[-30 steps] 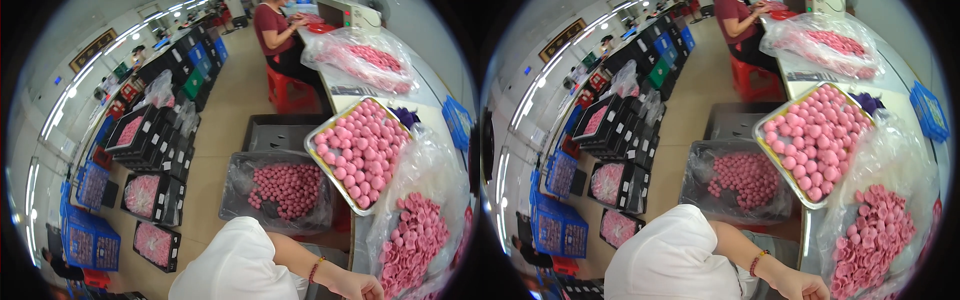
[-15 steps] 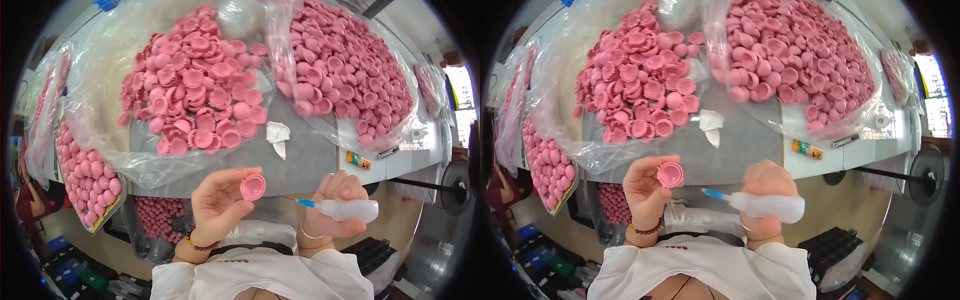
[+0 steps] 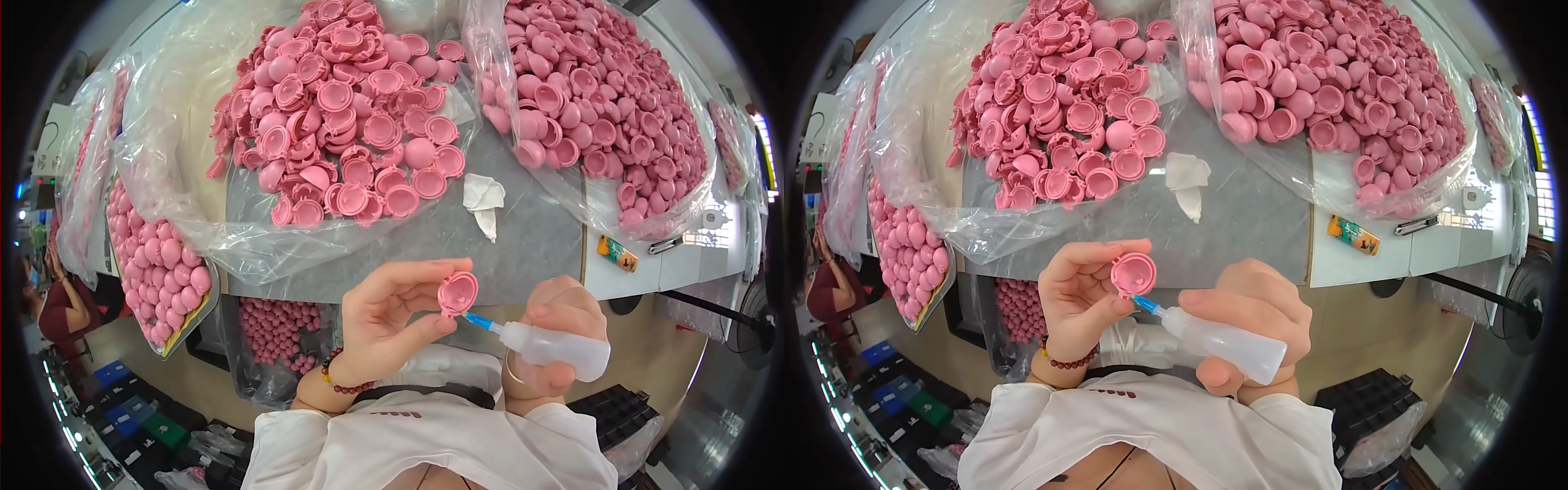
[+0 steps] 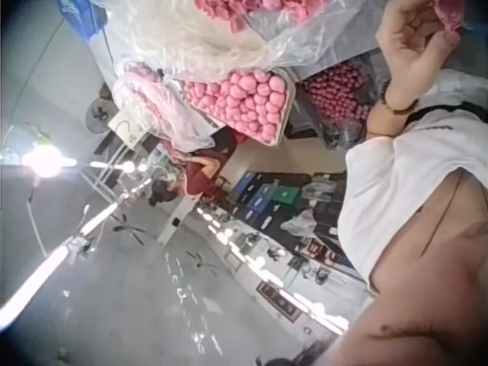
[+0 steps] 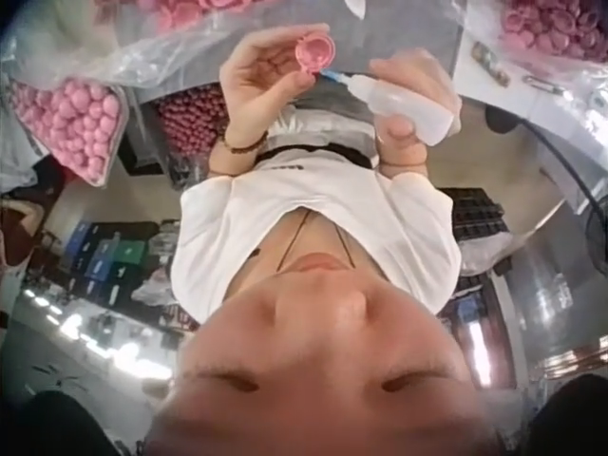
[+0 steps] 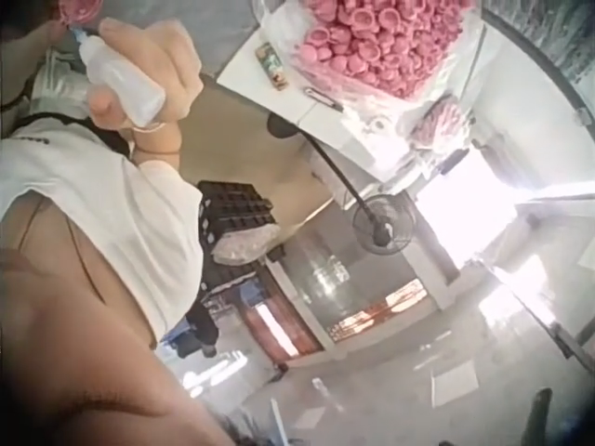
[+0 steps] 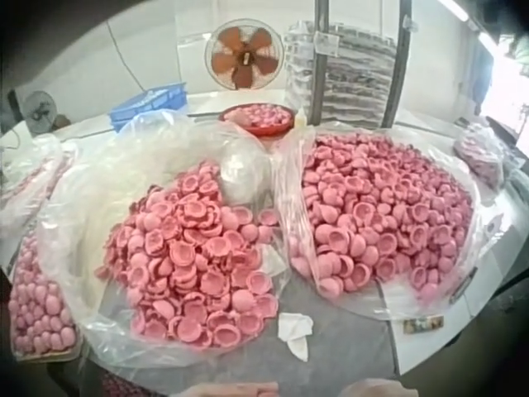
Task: Applying glue to pink plastic toy components and joining them together.
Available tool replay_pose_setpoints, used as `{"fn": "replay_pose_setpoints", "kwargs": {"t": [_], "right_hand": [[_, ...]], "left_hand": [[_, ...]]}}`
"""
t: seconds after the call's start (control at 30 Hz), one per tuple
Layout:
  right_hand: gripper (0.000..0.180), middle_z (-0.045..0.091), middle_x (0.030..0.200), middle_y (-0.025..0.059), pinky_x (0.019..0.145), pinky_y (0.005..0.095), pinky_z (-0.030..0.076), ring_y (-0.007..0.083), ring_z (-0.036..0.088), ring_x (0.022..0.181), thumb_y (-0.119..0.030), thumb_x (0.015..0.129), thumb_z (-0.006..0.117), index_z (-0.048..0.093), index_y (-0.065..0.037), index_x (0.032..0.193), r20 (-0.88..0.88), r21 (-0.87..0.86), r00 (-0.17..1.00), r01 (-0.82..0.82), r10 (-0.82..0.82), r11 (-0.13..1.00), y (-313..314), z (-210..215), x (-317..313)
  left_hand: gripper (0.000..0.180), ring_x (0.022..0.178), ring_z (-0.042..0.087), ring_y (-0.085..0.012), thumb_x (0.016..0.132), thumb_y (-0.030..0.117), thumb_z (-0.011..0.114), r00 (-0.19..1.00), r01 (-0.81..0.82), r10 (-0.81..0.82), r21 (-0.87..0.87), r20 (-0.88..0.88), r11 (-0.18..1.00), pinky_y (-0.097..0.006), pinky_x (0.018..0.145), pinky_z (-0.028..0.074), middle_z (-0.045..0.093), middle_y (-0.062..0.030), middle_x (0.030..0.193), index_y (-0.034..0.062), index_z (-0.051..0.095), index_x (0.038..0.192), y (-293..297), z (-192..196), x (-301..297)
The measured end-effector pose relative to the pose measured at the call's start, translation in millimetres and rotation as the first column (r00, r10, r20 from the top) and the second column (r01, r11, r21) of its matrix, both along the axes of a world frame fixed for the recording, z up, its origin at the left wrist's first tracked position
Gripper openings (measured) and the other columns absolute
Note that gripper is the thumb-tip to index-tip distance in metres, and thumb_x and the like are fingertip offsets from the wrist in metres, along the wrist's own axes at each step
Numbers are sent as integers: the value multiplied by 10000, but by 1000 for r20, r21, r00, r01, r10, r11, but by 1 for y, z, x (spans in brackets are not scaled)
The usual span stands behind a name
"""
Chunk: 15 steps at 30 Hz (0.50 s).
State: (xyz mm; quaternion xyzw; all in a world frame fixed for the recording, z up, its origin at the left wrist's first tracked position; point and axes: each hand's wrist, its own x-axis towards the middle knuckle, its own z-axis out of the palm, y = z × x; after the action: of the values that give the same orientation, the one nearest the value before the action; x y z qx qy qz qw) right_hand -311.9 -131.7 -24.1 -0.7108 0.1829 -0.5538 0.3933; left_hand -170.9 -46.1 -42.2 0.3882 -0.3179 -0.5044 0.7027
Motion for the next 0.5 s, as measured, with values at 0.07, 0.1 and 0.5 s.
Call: {"fn": "replay_pose_setpoints", "kwargs": {"t": [0.07,0.1,0.5], "right_hand": [[607,425,573,38,382,246,218,129,372,462,-557,799,493,567,43,742,-4,-18,1000,6,-6,1000,-1,-1,0],[607,425,573,38,382,246,218,129,372,462,-557,799,493,567,43,742,-3,-16,1000,4,-5,1000,-1,-1,1],[615,417,596,31,393,243,226,127,378,481,-564,818,448,569,39,789,-3,-41,999,41,-42,998,-4,-4,2]], "left_hand": [[425,983,568,-209,725,-34,654,1000,8,-8,-1,-11,1000,-288,821,477,499,-273,1145,-43,447,1096,-1,0,1],[428,990,565,-212,724,-34,655,1000,20,-20,-20,-1,1000,-293,828,474,497,-276,1146,-44,446,1097,-2,-1,2],[434,1014,553,-230,716,-46,657,999,53,-53,-45,13,998,-316,865,459,485,-292,1149,-53,446,1095,-2,-1,2]]}}
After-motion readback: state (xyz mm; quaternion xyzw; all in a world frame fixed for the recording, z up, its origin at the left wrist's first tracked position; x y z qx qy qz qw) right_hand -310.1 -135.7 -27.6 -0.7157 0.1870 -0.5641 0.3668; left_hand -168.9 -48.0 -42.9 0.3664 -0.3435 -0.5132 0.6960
